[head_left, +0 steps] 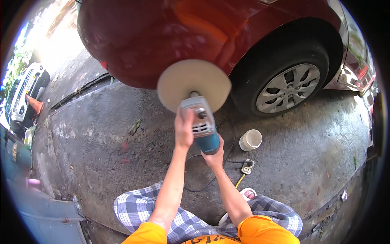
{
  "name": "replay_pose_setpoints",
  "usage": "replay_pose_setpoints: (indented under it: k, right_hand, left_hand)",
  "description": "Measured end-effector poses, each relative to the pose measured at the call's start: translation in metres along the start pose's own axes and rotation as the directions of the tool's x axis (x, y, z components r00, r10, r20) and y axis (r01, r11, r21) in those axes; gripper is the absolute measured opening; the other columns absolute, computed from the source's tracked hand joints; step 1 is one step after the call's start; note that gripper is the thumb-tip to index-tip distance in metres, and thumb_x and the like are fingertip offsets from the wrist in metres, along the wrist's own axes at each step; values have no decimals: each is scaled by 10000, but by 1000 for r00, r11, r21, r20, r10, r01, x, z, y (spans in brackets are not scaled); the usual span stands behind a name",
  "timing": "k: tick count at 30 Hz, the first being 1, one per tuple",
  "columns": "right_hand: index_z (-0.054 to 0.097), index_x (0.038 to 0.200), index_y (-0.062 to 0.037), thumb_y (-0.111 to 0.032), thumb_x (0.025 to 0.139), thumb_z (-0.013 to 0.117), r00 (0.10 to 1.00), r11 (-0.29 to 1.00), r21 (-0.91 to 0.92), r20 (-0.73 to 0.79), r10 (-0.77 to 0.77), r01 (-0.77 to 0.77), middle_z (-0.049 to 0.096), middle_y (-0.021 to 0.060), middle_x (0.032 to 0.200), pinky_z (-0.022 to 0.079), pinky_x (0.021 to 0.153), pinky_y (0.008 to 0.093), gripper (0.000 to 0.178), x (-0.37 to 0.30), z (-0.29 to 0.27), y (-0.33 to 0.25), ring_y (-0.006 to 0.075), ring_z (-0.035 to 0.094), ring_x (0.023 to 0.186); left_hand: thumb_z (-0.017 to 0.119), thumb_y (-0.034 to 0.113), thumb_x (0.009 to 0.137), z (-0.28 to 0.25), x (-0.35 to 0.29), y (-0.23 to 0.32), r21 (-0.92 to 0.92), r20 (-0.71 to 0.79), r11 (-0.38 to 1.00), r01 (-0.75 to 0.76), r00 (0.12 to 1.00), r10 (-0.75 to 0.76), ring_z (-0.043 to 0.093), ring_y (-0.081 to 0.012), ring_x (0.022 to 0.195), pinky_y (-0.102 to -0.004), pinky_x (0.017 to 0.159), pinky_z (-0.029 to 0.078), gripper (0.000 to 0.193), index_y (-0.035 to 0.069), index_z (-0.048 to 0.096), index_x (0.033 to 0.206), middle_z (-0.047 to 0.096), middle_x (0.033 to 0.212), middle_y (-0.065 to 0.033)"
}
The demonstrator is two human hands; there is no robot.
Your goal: The person uses a power polisher to buff the red exterior surface of a car, moving the tool across a scratched area and touching the surface with their hand.
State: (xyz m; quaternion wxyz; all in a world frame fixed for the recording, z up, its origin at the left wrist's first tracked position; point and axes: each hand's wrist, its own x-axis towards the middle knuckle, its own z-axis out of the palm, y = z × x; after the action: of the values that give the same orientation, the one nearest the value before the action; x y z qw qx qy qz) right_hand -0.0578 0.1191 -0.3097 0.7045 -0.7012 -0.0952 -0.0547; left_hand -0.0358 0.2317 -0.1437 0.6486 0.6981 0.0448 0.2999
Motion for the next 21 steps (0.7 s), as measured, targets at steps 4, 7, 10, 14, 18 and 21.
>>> replay_pose_setpoints:
  k: [4,7,10,14,18,21]
  right_hand:
    - [374,1356,-42,-45,641,807,999,969,247,-49,-5,17,593,118,1151,475,920,356,836,11,-20,-17,228,605,1021]
    - [376,1332,-34,-41,651,808,997,956,291,-64,-30,48,579,94,1120,480,894,333,807,26,-34,-49,201,597,986]
    - [369,1348,-37,-45,656,808,994,951,292,-70,-84,101,594,102,1131,485,894,327,819,40,-37,-75,197,606,998]
    - [375,1337,-9,-61,646,830,996,944,325,36,-80,64,576,112,1167,468,935,341,828,52,-16,-123,202,582,1050]
    - [324,1409,-80,-118,650,821,980,980,193,180,-86,51,666,198,1115,530,897,379,908,63,24,-147,270,673,1020]
    - [316,1427,-122,-170,649,819,951,994,87,296,-90,67,673,228,1085,549,877,408,928,61,69,-148,362,683,995]
  left_hand:
    - [581,468,950,62,0,45,270,45,962,-29,999,18,688,-317,802,-383,717,509,476,-2,533,1009,678,836,-199]
    - [582,492,943,83,10,82,319,102,947,-33,995,1,691,-338,800,-392,709,508,496,2,525,998,675,830,-212]
    - [582,519,937,88,23,113,286,102,957,-56,994,28,691,-330,787,-395,702,507,523,0,527,965,672,815,-210]
    - [556,517,962,60,48,150,232,20,958,-168,986,168,644,-203,906,-330,796,484,515,2,569,941,681,955,-147]
    - [496,528,986,5,71,165,188,-78,963,-191,975,209,560,-182,1120,-320,1022,390,587,-7,591,1207,620,1207,-122]
    - [471,549,983,-70,87,145,131,-230,986,-107,964,136,579,-211,1152,-346,1030,417,653,-13,537,1309,610,1254,-122]
